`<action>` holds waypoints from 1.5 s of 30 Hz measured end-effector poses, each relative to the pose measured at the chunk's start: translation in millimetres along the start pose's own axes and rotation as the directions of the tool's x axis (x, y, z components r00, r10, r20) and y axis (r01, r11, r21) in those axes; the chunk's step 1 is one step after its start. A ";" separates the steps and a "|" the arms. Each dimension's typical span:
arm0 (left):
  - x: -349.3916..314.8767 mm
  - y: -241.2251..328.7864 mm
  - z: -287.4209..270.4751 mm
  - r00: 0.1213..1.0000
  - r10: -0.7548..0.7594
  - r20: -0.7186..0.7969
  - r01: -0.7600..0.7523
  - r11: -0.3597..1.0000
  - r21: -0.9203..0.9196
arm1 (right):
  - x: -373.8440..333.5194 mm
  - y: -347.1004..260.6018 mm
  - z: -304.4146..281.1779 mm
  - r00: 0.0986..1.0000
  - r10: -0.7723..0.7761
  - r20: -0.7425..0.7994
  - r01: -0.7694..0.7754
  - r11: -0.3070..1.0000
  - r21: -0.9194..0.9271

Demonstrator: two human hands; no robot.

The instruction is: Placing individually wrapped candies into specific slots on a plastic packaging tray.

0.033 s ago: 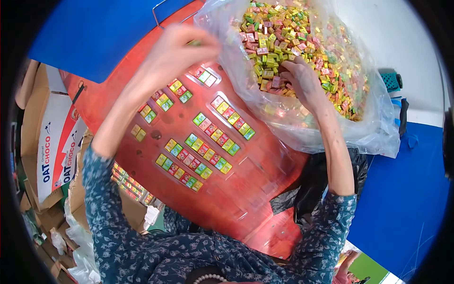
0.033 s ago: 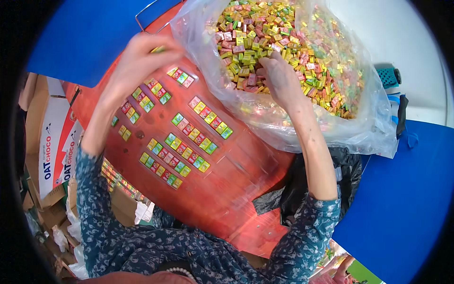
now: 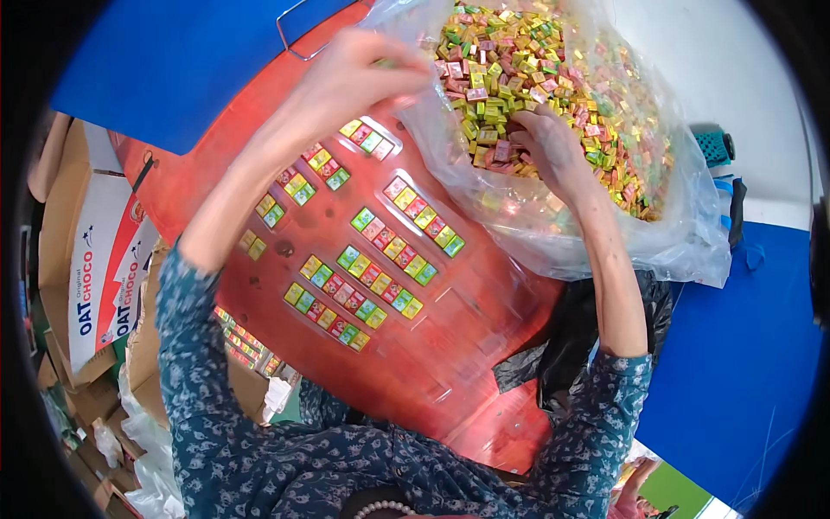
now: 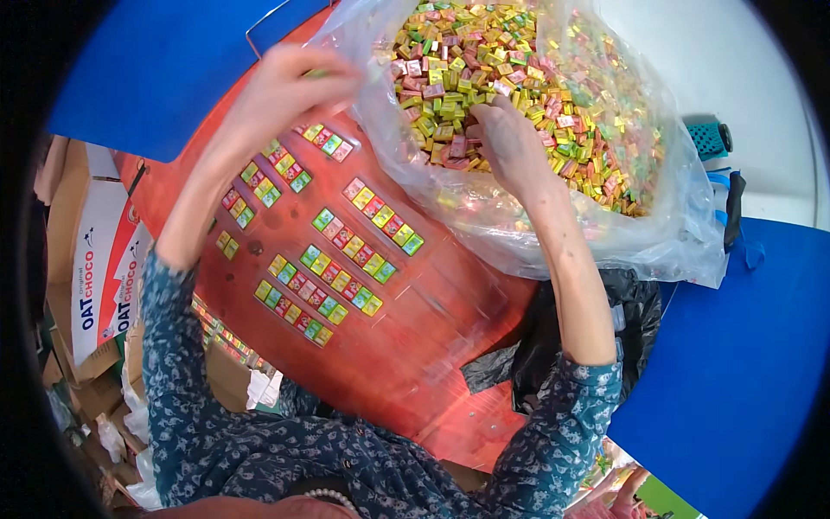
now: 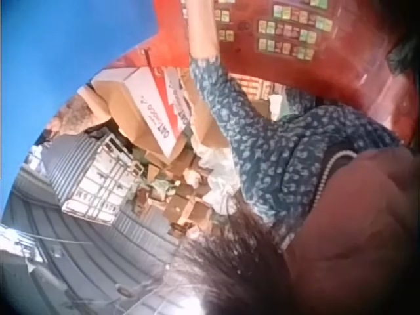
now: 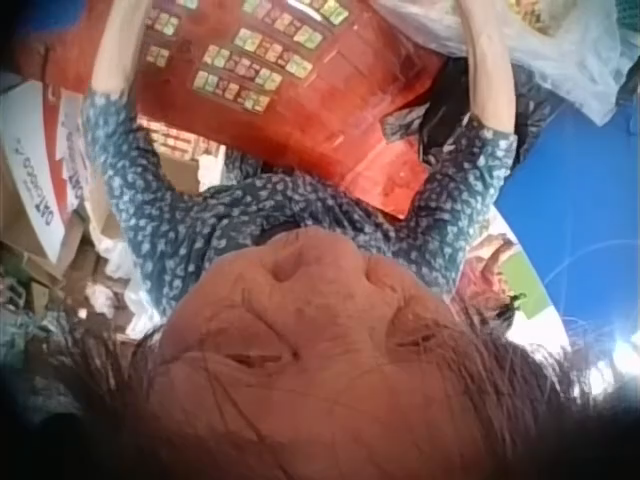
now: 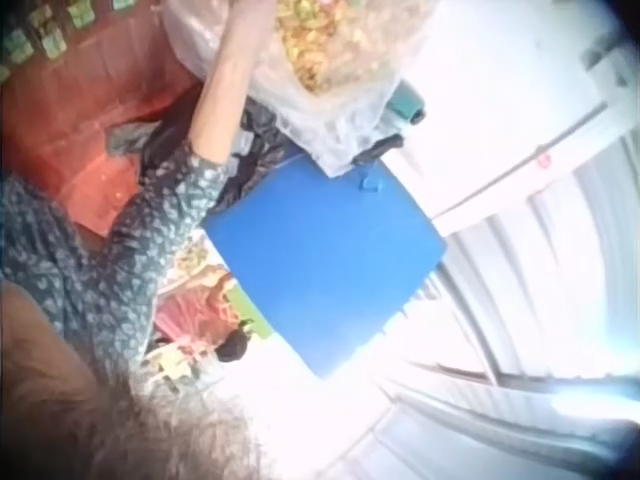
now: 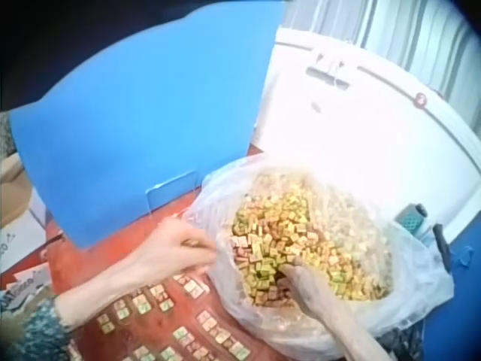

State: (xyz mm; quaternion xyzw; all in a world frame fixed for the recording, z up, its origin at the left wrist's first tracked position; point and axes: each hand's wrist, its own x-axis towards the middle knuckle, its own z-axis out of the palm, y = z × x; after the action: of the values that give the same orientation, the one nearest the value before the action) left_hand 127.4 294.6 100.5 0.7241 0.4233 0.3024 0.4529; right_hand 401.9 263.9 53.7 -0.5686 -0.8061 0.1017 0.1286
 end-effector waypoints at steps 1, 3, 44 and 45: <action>26.2 -2.2 13.9 0.998 0.066 0.002 -0.066 0.998 -0.007 | 4.3 6.7 3.4 1.000 0.012 0.004 -0.012 0.998 0.059; 75.8 -19.1 43.7 0.994 0.045 0.102 -0.030 0.990 -0.141 | 14.5 9.9 8.9 0.997 0.073 -0.005 -0.072 0.995 0.073; 116.9 -48.3 144.3 0.809 0.511 0.290 -0.586 0.739 0.333 | 75.5 296.8 -71.0 0.606 0.581 -0.543 -0.566 0.795 0.219; 116.8 -51.5 142.3 0.812 0.504 0.295 -0.582 0.738 0.342 | 74.1 298.7 -73.2 0.606 0.626 -0.491 -0.566 0.773 0.288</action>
State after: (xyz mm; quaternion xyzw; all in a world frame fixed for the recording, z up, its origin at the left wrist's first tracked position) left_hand 280.4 353.2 2.1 0.9199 0.2036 0.2563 0.2161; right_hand 667.8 434.4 37.0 -0.8003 -0.4888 0.0084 0.3471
